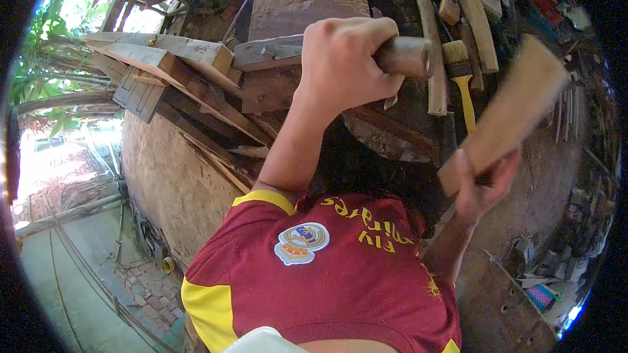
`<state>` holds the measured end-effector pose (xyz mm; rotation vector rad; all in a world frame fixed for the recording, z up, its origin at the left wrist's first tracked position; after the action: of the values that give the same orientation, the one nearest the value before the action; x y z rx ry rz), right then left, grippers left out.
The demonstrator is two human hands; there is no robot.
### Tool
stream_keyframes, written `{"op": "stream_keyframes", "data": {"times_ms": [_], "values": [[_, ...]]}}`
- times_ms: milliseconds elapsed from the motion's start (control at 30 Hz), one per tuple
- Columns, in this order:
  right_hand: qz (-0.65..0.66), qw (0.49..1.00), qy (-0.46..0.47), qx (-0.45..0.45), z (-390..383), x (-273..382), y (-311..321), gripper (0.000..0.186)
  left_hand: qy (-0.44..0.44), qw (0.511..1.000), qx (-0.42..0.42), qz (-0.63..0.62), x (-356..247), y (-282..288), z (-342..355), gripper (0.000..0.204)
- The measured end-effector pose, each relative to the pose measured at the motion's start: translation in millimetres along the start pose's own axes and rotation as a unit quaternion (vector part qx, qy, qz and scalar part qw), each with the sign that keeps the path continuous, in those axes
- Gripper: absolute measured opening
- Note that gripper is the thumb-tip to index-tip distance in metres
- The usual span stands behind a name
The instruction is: The person uses a chisel and a wooden mallet to shape a small rectangular block of wood. They repeatedly strike the chisel to shave off thin layers of wood, rotating the block to work on different sides. The person holds the wood in their left hand and the chisel in their right hand, striking the chisel's handle with the mallet.
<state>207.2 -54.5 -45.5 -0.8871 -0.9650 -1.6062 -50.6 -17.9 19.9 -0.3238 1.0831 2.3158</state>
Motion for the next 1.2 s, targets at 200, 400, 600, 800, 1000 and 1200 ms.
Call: {"op": "stream_keyframes", "data": {"times_ms": [200, 400, 600, 800, 1000, 1200], "values": [[0.148, 0.978, -0.038, -0.145, 14, 7, -33, 0.078, -0.004, 1.000, -0.031, -0.001, 1, -5, 3, 0.020], [-0.107, 0.993, 0.000, 0.053, 2, -2, -41, 0.071, 0.020, 0.999, -0.030, -0.003, 4, 4, 3, 0.022], [0.083, 0.972, -0.061, -0.211, 11, -3, -21, 0.062, 0.019, 1.000, 0.004, 0.016, 3, -8, 4, 0.023], [-0.197, 0.973, 0.056, 0.103, -12, 4, -48, 0.072, 0.059, 0.996, -0.009, 0.074, 19, -1, 3, 0.024], [-0.027, 0.999, -0.029, -0.019, -6, -11, -27, 0.071, 0.018, 0.999, 0.027, 0.023, 5, 1, -8, 0.024], [0.002, 0.999, -0.045, -0.025, -3, -10, -14, 0.070, -0.030, 0.999, 0.005, -0.037, -10, -2, -8, 0.030]]}}
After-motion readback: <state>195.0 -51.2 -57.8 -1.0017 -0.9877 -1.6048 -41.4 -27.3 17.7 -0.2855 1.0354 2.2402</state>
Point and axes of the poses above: each hand's wrist, its own z-axis towards the middle knuckle, its own y-axis out of the back of the hand, x = y × z, the point moved 3 cm from there along z, towards the middle knuckle, and after that the axes turned 3 degrees about -y, right-handed, at the moved point
